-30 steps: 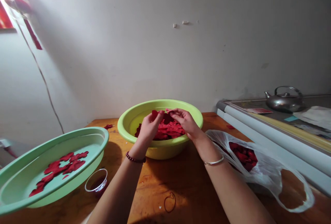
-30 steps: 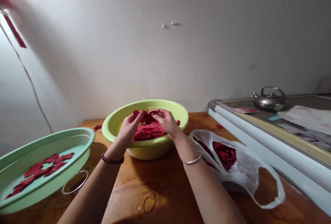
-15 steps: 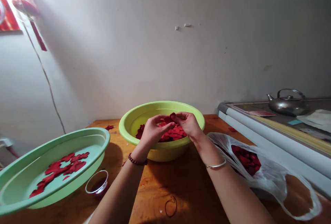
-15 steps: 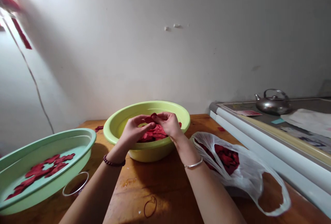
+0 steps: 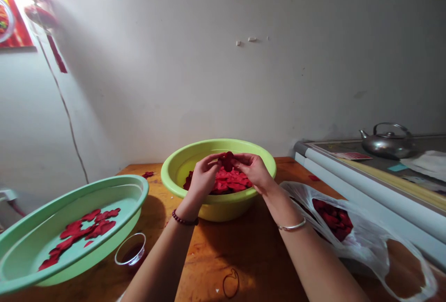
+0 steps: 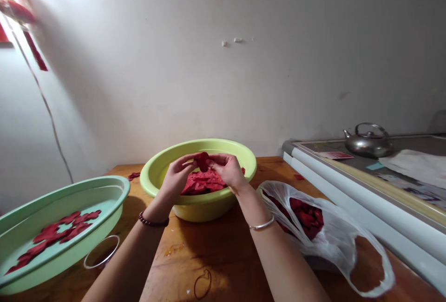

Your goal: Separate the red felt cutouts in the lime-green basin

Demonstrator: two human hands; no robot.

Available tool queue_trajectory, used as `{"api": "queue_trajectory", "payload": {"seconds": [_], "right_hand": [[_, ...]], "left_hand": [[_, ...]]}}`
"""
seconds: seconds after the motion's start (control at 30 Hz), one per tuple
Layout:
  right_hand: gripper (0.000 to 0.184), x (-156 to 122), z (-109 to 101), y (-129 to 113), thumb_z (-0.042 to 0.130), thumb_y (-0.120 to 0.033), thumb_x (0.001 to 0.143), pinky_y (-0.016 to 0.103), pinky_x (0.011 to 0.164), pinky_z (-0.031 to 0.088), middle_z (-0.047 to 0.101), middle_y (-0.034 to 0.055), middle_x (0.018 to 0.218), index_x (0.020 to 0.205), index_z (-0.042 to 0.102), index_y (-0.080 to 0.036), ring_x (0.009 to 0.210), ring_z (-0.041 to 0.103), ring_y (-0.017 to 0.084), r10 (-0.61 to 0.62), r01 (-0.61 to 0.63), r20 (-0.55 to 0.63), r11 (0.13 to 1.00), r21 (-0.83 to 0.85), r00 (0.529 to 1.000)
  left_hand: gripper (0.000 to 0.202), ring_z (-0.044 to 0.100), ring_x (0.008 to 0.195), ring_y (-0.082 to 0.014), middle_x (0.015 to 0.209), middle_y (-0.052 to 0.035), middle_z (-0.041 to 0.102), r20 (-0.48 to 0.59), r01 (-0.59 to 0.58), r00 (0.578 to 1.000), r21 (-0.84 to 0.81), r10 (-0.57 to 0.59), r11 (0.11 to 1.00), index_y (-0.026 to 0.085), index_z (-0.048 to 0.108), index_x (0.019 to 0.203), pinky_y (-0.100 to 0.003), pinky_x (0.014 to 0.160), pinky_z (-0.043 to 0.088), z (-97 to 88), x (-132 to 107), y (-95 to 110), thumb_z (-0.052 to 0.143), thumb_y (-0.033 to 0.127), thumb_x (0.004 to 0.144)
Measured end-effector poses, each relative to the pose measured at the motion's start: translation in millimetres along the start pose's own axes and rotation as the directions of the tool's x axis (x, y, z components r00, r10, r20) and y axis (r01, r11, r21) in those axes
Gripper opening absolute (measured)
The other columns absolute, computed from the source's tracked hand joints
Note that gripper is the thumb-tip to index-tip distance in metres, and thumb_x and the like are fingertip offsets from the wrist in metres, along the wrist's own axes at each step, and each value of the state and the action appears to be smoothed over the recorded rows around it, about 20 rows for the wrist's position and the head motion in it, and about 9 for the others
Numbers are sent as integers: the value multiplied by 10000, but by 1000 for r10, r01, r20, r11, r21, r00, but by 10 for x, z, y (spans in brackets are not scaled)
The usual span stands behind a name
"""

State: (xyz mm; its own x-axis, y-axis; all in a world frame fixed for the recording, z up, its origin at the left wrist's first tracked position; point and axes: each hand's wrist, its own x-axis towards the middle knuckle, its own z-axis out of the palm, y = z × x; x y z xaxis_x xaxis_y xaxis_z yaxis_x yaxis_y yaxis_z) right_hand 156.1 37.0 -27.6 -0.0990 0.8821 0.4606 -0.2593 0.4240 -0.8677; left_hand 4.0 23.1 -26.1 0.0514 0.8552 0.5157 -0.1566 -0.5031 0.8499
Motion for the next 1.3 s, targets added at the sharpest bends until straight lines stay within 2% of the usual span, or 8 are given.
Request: {"api": "queue_trajectory", "payload": {"seconds": [0.1,0.23,0.3,0.5,0.67,0.77,1.0,1.3], "right_hand": [[339,-1,-10,18,880,-409,506,314,665,544,718,14,647,715,721,-194,600,655,153,-15,16,35,1000,-24,999],[370,-16,-22,15,906,-376,470,270,570,513,691,-3,589,698,684,-188,537,634,140,22,-21,72,1000,-16,997],[392,-21,-26,5,916,-359,454,250,552,496,674,-16,568,712,677,-188,531,628,132,34,-34,72,999,-7,997],[398,-39,-20,-43,889,-396,521,259,610,523,697,-13,625,813,709,-195,580,646,128,40,-43,65,998,55,997],[360,-37,-38,-42,864,-398,561,262,663,554,728,-1,747,842,735,-215,683,676,133,45,-50,53,993,107,998],[364,-26,-53,-18,871,-377,551,274,681,567,735,7,764,854,741,-222,702,683,140,53,-57,38,992,116,998],[393,-10,-72,13,880,-390,544,263,640,571,734,8,737,863,730,-217,671,686,141,35,-47,88,991,128,995],[338,-13,-75,17,873,-361,567,250,637,564,737,11,748,824,714,-208,648,681,128,38,-53,125,991,120,991]], "left_hand": [[291,693,779,-197,841,-82,748,48,23,999,-3,-23,1000,149,713,883,-317,744,543,11,-12,24,779,325,660],[357,642,599,-156,661,-49,703,47,78,996,-47,-76,996,130,693,747,-285,621,523,27,-23,31,867,368,544],[359,622,568,-144,621,-43,689,58,91,995,-80,-86,993,121,710,732,-274,595,508,22,-26,40,871,377,539],[304,612,611,-134,648,-52,699,133,58,990,-100,-45,993,124,756,790,-255,614,497,-42,-27,44,801,400,669],[361,622,647,-135,803,-84,748,25,60,998,-110,-58,992,136,768,924,-266,641,519,-52,3,6,807,345,633],[435,632,678,-135,880,-95,753,3,82,997,-120,-82,989,140,748,1026,-264,647,527,-44,9,12,793,305,627],[603,664,675,-141,803,-57,741,-19,121,992,-153,-125,981,153,618,1256,-307,713,554,-37,-12,55,750,291,683],[613,675,677,-148,819,-72,752,-20,137,990,-182,-143,974,143,614,1218,-290,691,554,-8,-21,74,787,314,656]]}}
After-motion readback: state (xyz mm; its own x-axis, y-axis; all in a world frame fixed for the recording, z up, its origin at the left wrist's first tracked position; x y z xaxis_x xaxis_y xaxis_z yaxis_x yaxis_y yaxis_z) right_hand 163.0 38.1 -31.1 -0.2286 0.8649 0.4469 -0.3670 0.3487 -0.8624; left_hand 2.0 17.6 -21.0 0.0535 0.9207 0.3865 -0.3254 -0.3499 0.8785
